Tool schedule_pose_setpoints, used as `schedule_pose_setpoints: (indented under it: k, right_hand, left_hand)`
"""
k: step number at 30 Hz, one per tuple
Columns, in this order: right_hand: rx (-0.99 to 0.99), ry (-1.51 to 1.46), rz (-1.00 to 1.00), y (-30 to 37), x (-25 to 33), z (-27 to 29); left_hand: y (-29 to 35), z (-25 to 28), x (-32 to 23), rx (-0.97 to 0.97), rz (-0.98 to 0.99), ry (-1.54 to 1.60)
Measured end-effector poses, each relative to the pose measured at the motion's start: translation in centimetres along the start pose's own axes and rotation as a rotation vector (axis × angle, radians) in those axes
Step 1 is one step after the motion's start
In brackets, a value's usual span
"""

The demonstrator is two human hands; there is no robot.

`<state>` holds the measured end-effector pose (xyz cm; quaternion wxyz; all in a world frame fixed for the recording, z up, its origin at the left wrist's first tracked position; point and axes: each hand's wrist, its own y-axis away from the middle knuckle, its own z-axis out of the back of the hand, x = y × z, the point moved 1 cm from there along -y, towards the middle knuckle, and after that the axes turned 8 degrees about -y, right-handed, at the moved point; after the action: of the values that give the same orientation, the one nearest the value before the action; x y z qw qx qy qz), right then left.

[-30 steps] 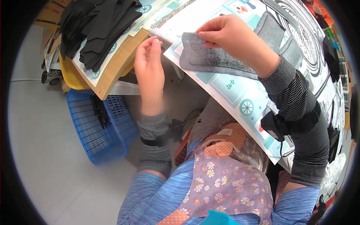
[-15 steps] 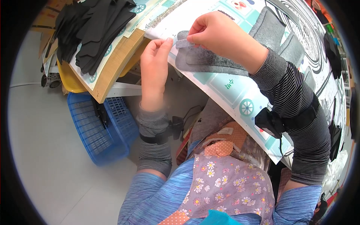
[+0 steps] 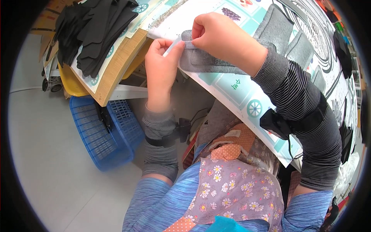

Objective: Assembling and marking grey fabric shoe components on a workstation.

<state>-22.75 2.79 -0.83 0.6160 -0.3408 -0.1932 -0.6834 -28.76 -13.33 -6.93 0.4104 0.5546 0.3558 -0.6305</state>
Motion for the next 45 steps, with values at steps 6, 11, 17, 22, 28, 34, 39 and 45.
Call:
schedule_pose_setpoints:
  k: [6, 11, 17, 22, 28, 34, 39, 45]
  right_hand:
    - [0.011, 0.153, 0.035, 0.3, 0.8, -0.9]
    - [-0.006, 0.231, 0.061, 0.8, 1.3, 0.1]
    - [-0.060, 0.192, 0.013, 1.7, 1.6, 7.6]
    - [0.098, 0.320, -0.526, 6.1, 6.1, 17.6]
    - [0.054, 0.243, -0.537, 15.1, -0.5, 28.5]
    - [0.116, 0.652, -0.956, 30.6, -11.9, 39.1]
    - [-0.282, 0.340, -0.933, 42.4, -20.5, 38.2]
    - [-0.444, 0.311, -0.745, 40.9, -21.2, 32.6]
  left_hand:
    - [-0.3, 0.1, 0.6, -0.006, 0.000, -0.006]
    - [0.1, -0.3, 0.4, -0.019, 0.011, -0.028]
    - [0.4, 0.5, 0.7, -0.051, -0.021, -0.031]
    - [2.3, 0.7, -2.0, -0.252, -0.274, -0.199]
    - [5.3, -1.4, -5.8, -0.115, -0.488, -0.365]
    - [9.5, -2.9, -5.3, 0.029, -0.655, -0.350]
    - [11.0, -4.3, -6.0, 0.252, -0.792, -0.373]
    - [11.3, -6.3, -8.0, 0.342, -0.910, -0.433]
